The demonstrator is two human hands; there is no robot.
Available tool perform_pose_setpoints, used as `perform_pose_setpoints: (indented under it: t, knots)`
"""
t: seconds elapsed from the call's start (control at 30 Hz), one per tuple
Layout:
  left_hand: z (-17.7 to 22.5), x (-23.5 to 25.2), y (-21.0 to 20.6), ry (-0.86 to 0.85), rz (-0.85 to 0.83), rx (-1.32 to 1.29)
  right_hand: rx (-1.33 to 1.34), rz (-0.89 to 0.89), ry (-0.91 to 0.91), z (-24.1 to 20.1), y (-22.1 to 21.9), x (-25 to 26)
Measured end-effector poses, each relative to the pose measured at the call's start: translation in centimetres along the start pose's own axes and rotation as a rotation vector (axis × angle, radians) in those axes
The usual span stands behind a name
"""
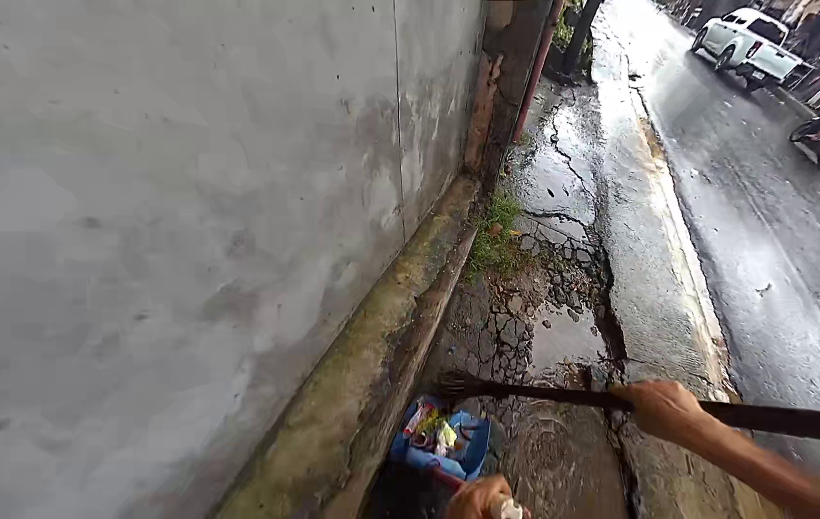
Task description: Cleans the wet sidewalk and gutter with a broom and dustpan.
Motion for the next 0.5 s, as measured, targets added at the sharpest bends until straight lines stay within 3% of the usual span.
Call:
perform_pose_setpoints:
  t: [0.13, 0.3, 0.4, 0.5]
  knots:
    - [0.1, 0.7, -0.2, 0.075, -0.004, 0.051, 0.027, 0.021, -0.072, -0.2, -0.4, 1.0]
    - [0.1, 0.8, 0.1, 0.073, 0.043, 0.046, 0.160, -0.027, -0.087, -6.1, -9.0, 6.2]
    - [-1.1, 0.9, 0.8, 0.070, 0.080, -0.024, 0.144, -0.238, 0.025, -7.2, -13.2, 0.9]
    - [-0.8, 1.3, 0.1, 0.005, 0.068, -0.277, 0.283, -0.386, 0.011, -4.3, -15.6, -7.7]
Point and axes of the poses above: each hand's wrist, its own x-axis towards the middle knuckle, its own y-axis out of the back of the hand, z = x × y, the point moved 9 cm from there along x, towards the middle knuckle, and after that the axes turned 6 degrees about z, right-handed, at the moved point
